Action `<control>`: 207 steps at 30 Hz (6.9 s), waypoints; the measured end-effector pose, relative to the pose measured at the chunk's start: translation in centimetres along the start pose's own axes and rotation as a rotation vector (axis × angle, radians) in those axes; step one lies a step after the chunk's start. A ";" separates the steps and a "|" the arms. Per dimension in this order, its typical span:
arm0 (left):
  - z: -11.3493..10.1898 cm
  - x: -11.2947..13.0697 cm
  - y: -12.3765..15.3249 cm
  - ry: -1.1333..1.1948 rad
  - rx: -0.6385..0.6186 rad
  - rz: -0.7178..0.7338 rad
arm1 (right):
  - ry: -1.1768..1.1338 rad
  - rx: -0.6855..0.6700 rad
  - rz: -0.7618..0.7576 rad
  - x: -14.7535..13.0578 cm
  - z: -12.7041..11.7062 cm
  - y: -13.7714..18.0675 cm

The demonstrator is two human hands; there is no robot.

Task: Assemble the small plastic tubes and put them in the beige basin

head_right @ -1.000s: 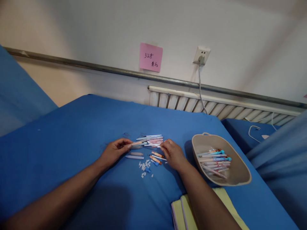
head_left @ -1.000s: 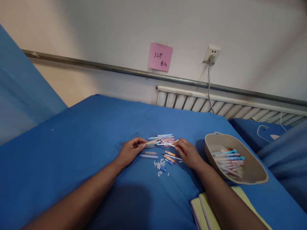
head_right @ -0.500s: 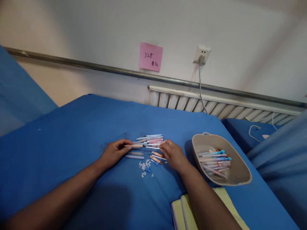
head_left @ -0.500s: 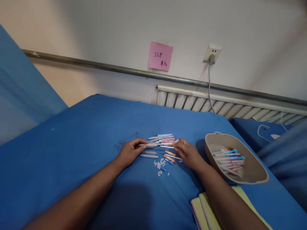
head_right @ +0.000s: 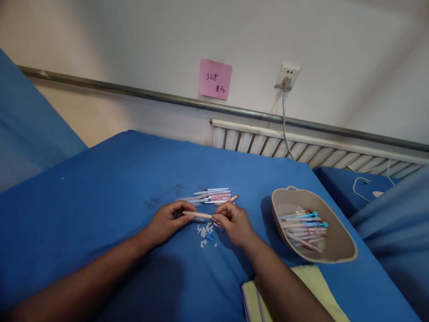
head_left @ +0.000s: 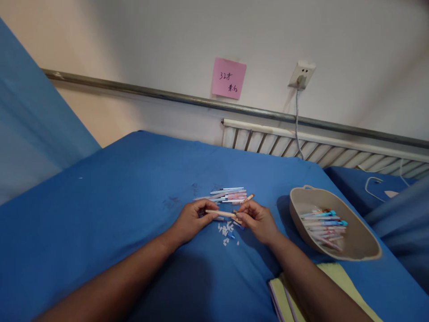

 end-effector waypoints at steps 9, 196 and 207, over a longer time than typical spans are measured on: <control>0.6 -0.2 0.1 -0.017 -0.089 0.002 | -0.125 0.008 0.061 0.7 0.5 -0.1; 2.4 0.5 4.4 0.047 -0.295 0.025 | 0.062 0.068 -0.379 -3.8 1.2 4.0; -0.2 -0.8 3.0 0.070 -0.045 -0.105 | -0.227 0.431 -0.162 -1.2 -5.8 1.0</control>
Point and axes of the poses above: each hand's wrist, its own y-axis away from the middle knuckle, its own z-axis out of the palm, x = y × z, the point moved 8 cm from there along -y, towards the middle knuckle, and after that the axes turned 11 degrees about -y, right-handed, at the moved point
